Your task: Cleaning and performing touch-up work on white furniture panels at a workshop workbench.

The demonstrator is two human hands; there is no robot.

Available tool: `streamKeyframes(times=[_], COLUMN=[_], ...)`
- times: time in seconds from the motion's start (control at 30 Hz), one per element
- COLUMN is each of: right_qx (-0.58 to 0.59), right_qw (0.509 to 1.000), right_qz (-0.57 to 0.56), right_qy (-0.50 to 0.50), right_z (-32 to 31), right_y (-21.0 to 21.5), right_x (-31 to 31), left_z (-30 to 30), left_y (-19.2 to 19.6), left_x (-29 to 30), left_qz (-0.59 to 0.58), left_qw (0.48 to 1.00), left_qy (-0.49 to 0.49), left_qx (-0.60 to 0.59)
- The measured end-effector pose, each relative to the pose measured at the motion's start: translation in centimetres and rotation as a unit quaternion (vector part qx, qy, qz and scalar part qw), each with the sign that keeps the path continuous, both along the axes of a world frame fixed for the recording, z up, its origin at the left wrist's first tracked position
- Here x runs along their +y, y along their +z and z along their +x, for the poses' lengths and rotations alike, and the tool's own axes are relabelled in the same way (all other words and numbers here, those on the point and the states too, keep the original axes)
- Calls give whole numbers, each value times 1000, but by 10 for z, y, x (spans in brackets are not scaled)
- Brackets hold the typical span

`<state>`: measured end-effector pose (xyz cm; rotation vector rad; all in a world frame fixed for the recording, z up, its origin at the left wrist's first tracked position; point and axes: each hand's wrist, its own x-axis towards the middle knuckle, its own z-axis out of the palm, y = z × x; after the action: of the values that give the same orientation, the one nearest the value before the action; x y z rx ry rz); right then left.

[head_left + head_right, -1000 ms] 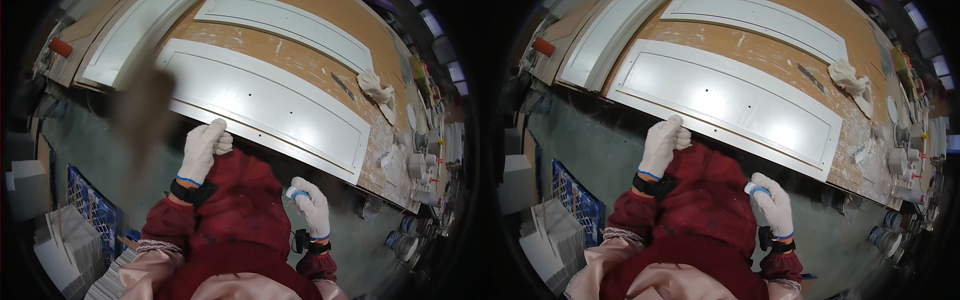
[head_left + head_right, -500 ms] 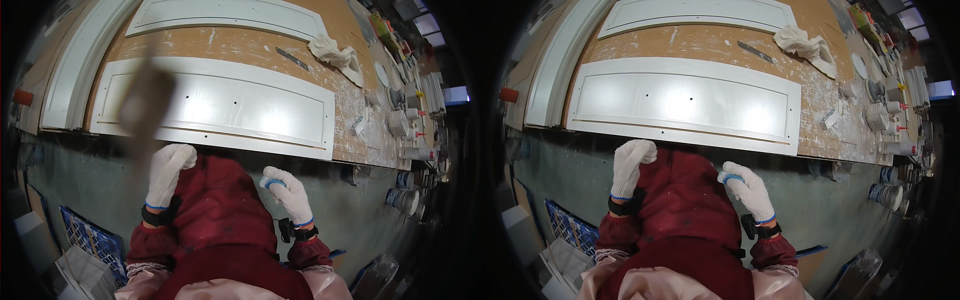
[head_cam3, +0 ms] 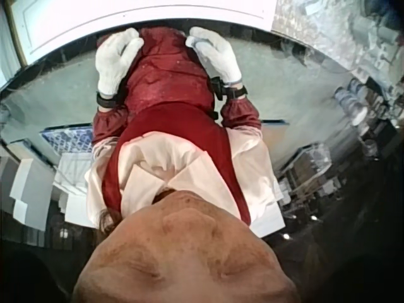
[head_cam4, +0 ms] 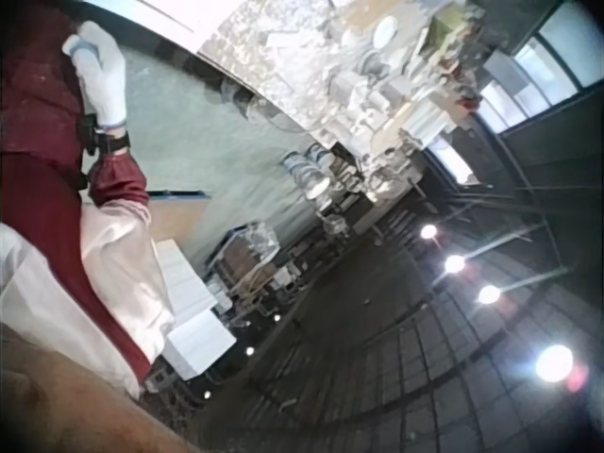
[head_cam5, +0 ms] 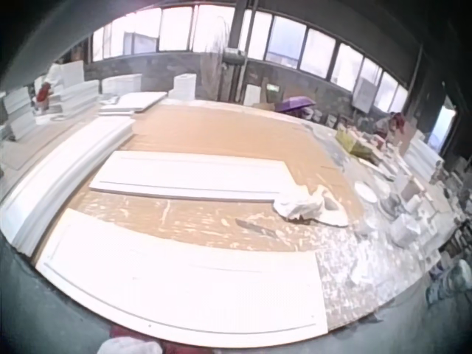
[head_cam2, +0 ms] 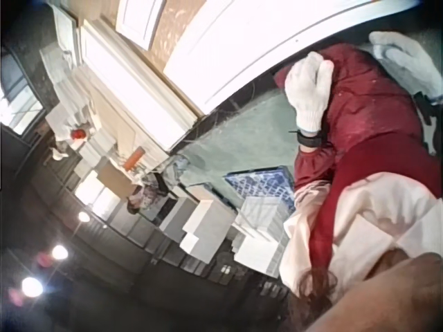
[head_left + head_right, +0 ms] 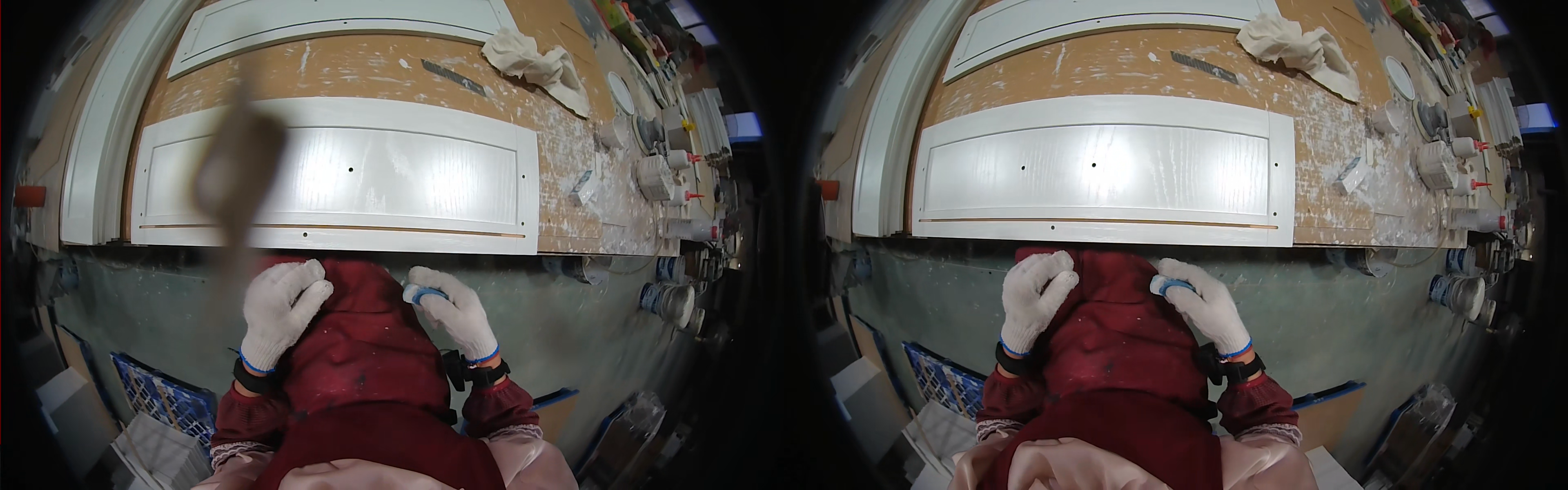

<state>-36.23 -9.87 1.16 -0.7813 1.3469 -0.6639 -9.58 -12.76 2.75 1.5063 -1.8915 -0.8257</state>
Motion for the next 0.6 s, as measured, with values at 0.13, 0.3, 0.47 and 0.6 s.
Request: streamKeyframes(times=[0.13,0.3,0.47,0.6], right_qx=[-7,-14,-5,-49], right_qw=[1000,1000,1000,999], right_qz=[5,12,21,1], right_qy=[-14,-17,-16,-16], right_z=[7,6,15,16], right_y=[3,3,7,5], right_x=[-3,0,3,10], left_z=[1,3,8,12], left_y=[-1,2,-4,-3], left_x=[2,3,11,15], left_qz=[-46,-78,-137,-177], left_qw=[999,996,991,984], left_qy=[-10,-24,4,-16], left_qx=[-14,-21,-10,-26])
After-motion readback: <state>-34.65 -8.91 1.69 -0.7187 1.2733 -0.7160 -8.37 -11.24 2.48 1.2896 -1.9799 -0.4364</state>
